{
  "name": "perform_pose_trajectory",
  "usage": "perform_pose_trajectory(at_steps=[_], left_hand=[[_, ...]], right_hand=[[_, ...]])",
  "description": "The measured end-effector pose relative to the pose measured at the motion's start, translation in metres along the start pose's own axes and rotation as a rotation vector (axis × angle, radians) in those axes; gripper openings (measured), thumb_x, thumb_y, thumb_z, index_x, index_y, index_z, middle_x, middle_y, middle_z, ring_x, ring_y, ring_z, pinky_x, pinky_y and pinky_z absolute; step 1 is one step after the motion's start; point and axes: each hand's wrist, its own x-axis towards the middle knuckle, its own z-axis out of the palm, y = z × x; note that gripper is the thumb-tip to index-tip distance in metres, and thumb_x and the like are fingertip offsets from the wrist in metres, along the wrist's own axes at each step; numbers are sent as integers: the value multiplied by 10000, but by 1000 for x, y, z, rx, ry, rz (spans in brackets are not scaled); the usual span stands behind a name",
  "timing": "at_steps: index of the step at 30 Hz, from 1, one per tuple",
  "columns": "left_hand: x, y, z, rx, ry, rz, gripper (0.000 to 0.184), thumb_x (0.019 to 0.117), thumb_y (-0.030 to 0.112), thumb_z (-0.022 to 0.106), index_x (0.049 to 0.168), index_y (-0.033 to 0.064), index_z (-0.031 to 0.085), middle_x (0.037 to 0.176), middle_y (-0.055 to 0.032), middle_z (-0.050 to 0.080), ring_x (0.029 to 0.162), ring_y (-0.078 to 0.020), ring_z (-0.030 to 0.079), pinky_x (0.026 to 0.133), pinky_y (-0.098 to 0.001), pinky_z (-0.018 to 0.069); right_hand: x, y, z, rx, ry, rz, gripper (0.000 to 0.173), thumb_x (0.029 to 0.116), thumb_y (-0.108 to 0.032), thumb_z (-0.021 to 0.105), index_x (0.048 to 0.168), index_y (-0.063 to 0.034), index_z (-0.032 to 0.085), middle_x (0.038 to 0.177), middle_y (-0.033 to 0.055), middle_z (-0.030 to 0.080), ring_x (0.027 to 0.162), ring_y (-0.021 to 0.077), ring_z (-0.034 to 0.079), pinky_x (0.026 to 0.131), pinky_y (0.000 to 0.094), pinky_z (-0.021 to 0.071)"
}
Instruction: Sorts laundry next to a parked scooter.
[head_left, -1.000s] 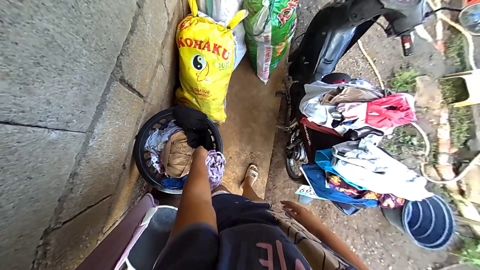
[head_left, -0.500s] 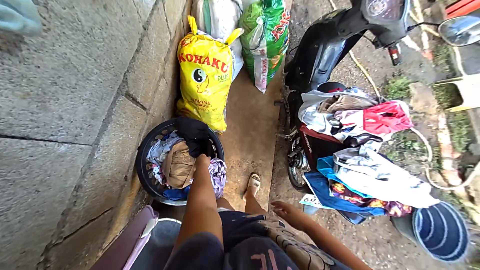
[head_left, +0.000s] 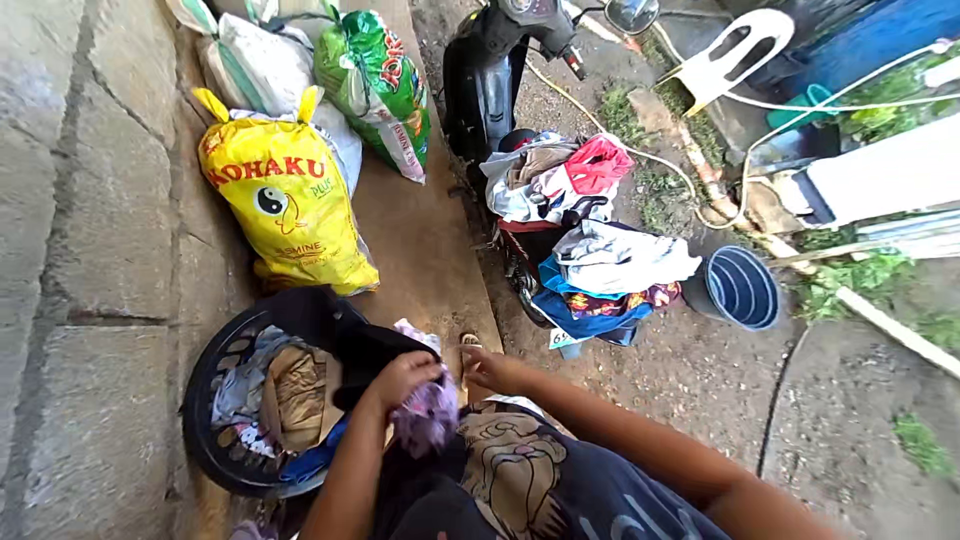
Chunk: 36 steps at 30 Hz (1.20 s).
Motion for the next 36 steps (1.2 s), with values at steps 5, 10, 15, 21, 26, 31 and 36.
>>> perform_pose_trajectory(at_steps=[5, 10, 15, 21, 26, 31, 36], left_hand=[[-2, 55, 49, 181, -351, 103, 217, 998, 211, 615, 894, 26, 665, 772, 36, 582, 720, -16, 530, 718, -248, 461], [-23, 62, 29, 262, -352, 33, 230, 993, 276, 613, 863, 90, 653, 725, 77, 556, 683, -5, 526, 679, -244, 461], [-34, 81, 40, 456, -457, 49, 293, 1023, 293, 582, 969, 27, 690, 755, -33, 610, 703, -115, 551, 695, -371, 471], [-39, 72, 30, 64, -141, 225, 145, 968, 172, 623, 836, 133, 671, 744, 136, 597, 694, 53, 550, 671, -169, 475], [-63, 59, 13, -165, 78, 152, 230, 1011, 141, 510, 1147, 103, 692, 924, 76, 725, 789, 2, 665, 754, -207, 568], [-98, 36, -2, -181, 297, 129, 291, 989, 124, 447, 1113, 144, 711, 745, 140, 650, 629, 49, 579, 624, -149, 509], [-124, 20, -7, -135, 588, -25, 281, 992, 134, 452, 1098, 110, 710, 744, 122, 641, 620, 40, 569, 622, -147, 499]], right_hand=[[-35, -73, -12, 5, 77, 33, 447, 970, -148, 675, 1324, 111, 591, 1336, 289, 616, 1284, 363, 576, 1131, 501, 404], [-9, -50, -27, -39, 173, -395, 437, 922, -181, 713, 1318, -7, 656, 1463, 224, 553, 1351, 357, 538, 1136, 569, 411], [-41, -76, -60, -86, -63, -381, 659, 992, -56, 607, 1601, -138, 369, 1545, 211, 477, 1290, 367, 587, 1076, 565, 467], [-29, -57, -57, -248, -167, -284, 285, 959, -111, 698, 1221, 0, 686, 1157, 258, 696, 1123, 455, 652, 982, 711, 462], [-63, -47, -134, -2, 297, -147, 284, 1017, -106, 596, 1277, -1, 633, 1088, 196, 717, 950, 318, 720, 903, 551, 577], [-115, -25, -250, 299, 738, -71, 317, 1068, -178, 546, 1320, 12, 572, 1064, 165, 713, 836, 219, 730, 789, 422, 625], [-160, -4, -372, 502, 1332, 103, 506, 1047, -302, 550, 1491, -99, 420, 1249, 142, 636, 916, 196, 714, 787, 386, 616]])
